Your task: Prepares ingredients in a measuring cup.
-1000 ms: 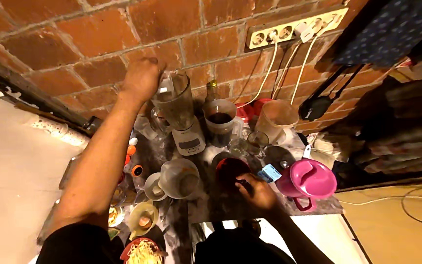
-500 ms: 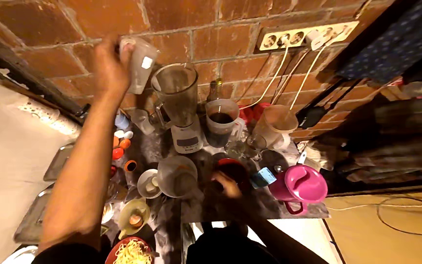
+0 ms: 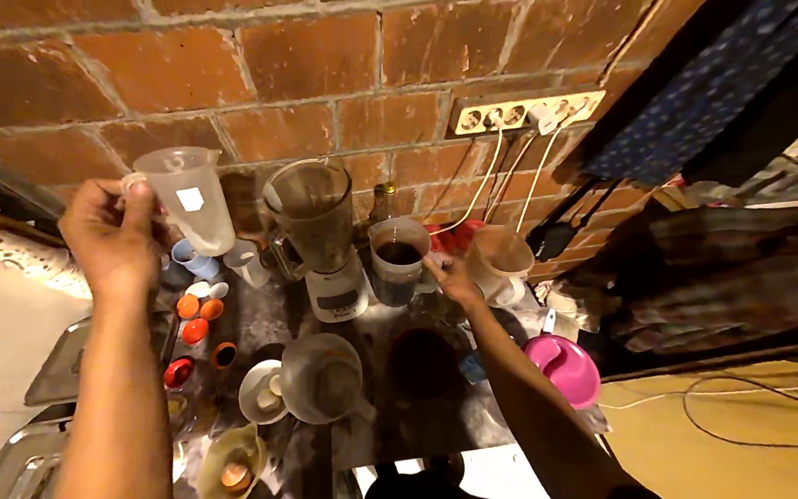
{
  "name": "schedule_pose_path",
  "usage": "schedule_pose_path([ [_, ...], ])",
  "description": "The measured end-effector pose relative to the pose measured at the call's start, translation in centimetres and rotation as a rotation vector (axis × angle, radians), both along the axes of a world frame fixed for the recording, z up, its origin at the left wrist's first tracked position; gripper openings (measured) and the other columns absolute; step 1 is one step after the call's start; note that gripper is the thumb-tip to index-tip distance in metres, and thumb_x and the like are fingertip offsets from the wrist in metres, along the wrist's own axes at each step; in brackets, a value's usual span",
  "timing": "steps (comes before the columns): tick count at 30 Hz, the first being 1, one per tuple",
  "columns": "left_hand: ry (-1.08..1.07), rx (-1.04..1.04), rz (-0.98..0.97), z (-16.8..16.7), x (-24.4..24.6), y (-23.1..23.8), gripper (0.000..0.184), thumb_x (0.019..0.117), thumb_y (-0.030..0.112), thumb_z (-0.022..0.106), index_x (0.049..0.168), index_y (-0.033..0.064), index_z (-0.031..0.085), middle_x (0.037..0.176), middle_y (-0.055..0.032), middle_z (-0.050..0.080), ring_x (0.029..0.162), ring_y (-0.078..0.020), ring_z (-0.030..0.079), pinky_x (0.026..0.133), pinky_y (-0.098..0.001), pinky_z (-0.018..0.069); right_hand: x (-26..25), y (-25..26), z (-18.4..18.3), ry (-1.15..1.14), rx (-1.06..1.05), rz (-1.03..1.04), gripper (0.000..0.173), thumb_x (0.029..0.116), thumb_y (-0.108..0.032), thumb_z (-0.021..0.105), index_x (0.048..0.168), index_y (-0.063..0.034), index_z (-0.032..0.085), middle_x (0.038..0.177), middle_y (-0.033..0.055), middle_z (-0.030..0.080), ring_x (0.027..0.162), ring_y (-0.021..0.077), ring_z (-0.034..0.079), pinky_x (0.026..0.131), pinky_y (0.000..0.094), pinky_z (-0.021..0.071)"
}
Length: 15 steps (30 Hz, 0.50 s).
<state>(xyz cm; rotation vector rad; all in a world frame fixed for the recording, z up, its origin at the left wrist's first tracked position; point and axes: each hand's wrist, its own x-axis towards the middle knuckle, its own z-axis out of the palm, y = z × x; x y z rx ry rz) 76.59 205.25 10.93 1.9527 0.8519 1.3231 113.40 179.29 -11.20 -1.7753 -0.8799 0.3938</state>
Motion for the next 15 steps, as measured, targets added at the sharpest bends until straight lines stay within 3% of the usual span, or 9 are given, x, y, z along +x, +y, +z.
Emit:
schedule_pose_path([
  [2, -0.045, -0.009, -0.012, -0.5, -0.4, -0.1, 0.008, 0.1052, 0.024, 0.056, 0.109, 0.017, 0.056, 0.084, 0.0149, 0.061, 0.065, 0.0035, 0.061, 0.059, -0.0171, 0.0547, -0.1, 0.8, -0.4, 0.091, 0.092, 0.038, 0.024, 0.102, -0.017, 0.062, 0.085, -0.0014, 0.069, 0.071, -0.0012, 0.062, 0.066, 0.0026, 0.058, 0.069, 0.0241, 0.0532],
  [4, -0.078, -0.02, -0.025, -0.8, -0.7, -0.3, 0.004, 0.1052, 0.022, 0.056, 0.108, 0.0188, 0.056, 0.084, 0.016, 0.062, 0.065, 0.0035, 0.061, 0.059, -0.0164, 0.0551, -0.3, 1.8, -1.5, 0.195, 0.199, -0.001, 0.025, 0.1013, -0.017, 0.062, 0.08, -0.005, 0.067, 0.065, -0.0048, 0.059, 0.061, 0.0021, 0.056, 0.065, 0.0232, 0.0516],
  [8, -0.076, -0.024, -0.031, -1.5, -1.3, -0.6, 0.004, 0.1055, 0.023, 0.056, 0.108, 0.0189, 0.057, 0.085, 0.0161, 0.063, 0.064, 0.0043, 0.061, 0.057, -0.0151, 0.0544, -1.0, 3.3, -1.4, 0.282, 0.32, -0.109, 0.021, 0.0981, -0.016, 0.066, 0.08, -0.0057, 0.066, 0.065, -0.0056, 0.058, 0.06, 0.0023, 0.054, 0.064, 0.0231, 0.0503],
  [15, -0.068, -0.013, -0.033, -2.0, -2.7, -0.3, 0.005, 0.1054, 0.023, 0.056, 0.109, 0.019, 0.056, 0.086, 0.0161, 0.063, 0.065, 0.0041, 0.061, 0.059, -0.0156, 0.0556, -0.6, 3.5, 0.5, 0.252, 0.486, -0.094, 0.017, 0.0965, -0.012, 0.063, 0.08, -0.0097, 0.068, 0.065, -0.0095, 0.06, 0.059, -0.001, 0.055, 0.062, 0.0199, 0.0499],
])
